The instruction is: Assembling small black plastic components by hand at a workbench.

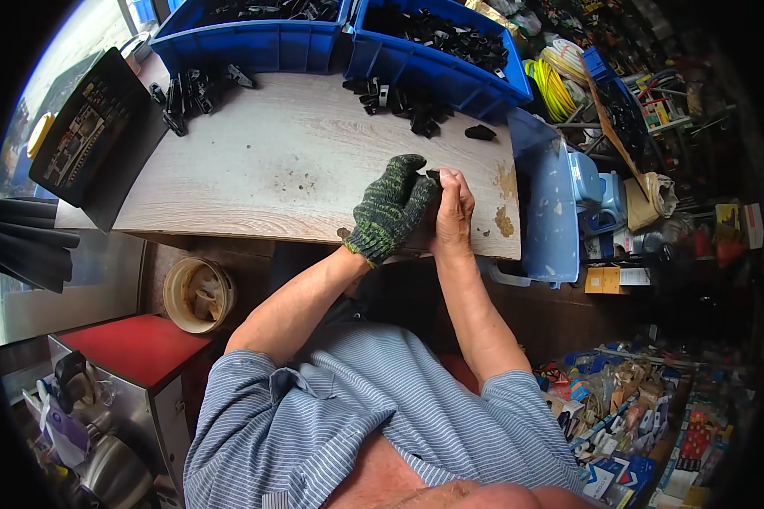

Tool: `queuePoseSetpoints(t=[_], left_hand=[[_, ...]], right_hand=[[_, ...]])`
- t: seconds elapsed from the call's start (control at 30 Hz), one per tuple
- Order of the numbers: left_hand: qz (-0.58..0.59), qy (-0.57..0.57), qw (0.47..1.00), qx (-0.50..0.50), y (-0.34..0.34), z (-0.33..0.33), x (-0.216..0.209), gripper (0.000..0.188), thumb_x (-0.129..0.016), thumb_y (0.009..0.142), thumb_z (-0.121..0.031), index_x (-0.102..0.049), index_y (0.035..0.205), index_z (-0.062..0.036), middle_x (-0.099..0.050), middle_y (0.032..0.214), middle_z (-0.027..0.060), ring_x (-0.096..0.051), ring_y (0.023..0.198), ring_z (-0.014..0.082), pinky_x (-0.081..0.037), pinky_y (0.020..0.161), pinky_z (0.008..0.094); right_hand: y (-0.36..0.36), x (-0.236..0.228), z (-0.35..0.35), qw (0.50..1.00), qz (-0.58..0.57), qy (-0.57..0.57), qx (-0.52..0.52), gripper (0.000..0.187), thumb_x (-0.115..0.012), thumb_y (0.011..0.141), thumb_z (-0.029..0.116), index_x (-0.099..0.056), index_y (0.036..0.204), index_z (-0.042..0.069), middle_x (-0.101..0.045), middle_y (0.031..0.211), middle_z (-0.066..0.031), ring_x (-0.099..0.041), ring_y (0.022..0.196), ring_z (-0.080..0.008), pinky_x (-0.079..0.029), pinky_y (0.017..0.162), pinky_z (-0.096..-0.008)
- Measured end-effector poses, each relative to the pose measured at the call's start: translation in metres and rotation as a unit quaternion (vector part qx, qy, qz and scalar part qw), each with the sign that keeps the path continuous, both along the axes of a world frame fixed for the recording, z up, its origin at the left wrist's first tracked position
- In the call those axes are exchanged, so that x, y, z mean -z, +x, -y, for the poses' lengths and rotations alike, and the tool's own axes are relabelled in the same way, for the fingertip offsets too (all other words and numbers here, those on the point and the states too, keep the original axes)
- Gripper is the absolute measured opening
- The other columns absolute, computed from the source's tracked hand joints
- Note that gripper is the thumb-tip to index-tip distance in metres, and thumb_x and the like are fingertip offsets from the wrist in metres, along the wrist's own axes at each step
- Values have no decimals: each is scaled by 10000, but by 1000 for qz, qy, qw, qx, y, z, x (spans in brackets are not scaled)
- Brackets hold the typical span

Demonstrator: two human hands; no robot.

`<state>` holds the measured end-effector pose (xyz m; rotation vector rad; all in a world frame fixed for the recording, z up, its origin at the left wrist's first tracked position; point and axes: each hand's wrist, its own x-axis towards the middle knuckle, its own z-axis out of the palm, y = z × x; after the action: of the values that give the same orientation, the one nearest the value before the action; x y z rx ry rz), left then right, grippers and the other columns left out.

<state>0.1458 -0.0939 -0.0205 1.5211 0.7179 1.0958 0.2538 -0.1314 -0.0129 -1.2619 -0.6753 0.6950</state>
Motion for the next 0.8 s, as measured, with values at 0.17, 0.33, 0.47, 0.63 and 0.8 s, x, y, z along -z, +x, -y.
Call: queuePoseSetpoints(t=[0.17, 0.33, 0.47, 0.63, 0.8], left_hand=[[5, 8, 1000, -11, 1, -7, 11, 288, -649, 933, -197, -589, 1178, -58, -707, 967, 178, -704, 909, 329, -545, 781, 402], [29, -39, 999, 25, -2, -8, 9, 236, -665, 934, -177, -613, 1126, -50, -711, 953, 123, -692, 861, 229, -535, 773, 349], [16, -49, 998, 41, -6, -11, 5, 222, -661, 937, -166, -618, 1121, -49, -709, 947, 110, -682, 848, 199, -532, 771, 337], [3, 55, 998, 39, 1, -13, 16, 258, -657, 936, -140, -613, 1167, -35, -710, 991, 136, -693, 907, 211, -538, 796, 340], [55, -49, 997, 36, 3, -6, 13, 288, -671, 933, -138, -614, 1192, -28, -710, 1054, 139, -693, 979, 213, -540, 844, 331]], right_hand=[[3, -6, 3, 998, -54, -31, 1, 234, -546, 959, 311, -624, 935, 92, -507, 722, 51, -457, 627, -58, -362, 575, -219], [2, -2, 5, 996, -80, -35, 9, 253, -548, 970, 343, -588, 862, 117, -454, 646, 66, -428, 547, -57, -334, 499, -218], [9, 10, 3, 997, -72, -40, 12, 308, -572, 961, 412, -606, 846, 128, -499, 634, 56, -449, 534, -70, -363, 479, -232], [16, 27, -4, 999, -19, 25, 29, 293, -608, 949, 378, -585, 772, 146, -512, 648, 56, -465, 551, -70, -368, 475, -244], [13, -2, 2, 997, -56, -43, 20, 335, -623, 941, 359, -521, 688, 164, -389, 496, 33, -419, 436, -128, -359, 442, -304]])
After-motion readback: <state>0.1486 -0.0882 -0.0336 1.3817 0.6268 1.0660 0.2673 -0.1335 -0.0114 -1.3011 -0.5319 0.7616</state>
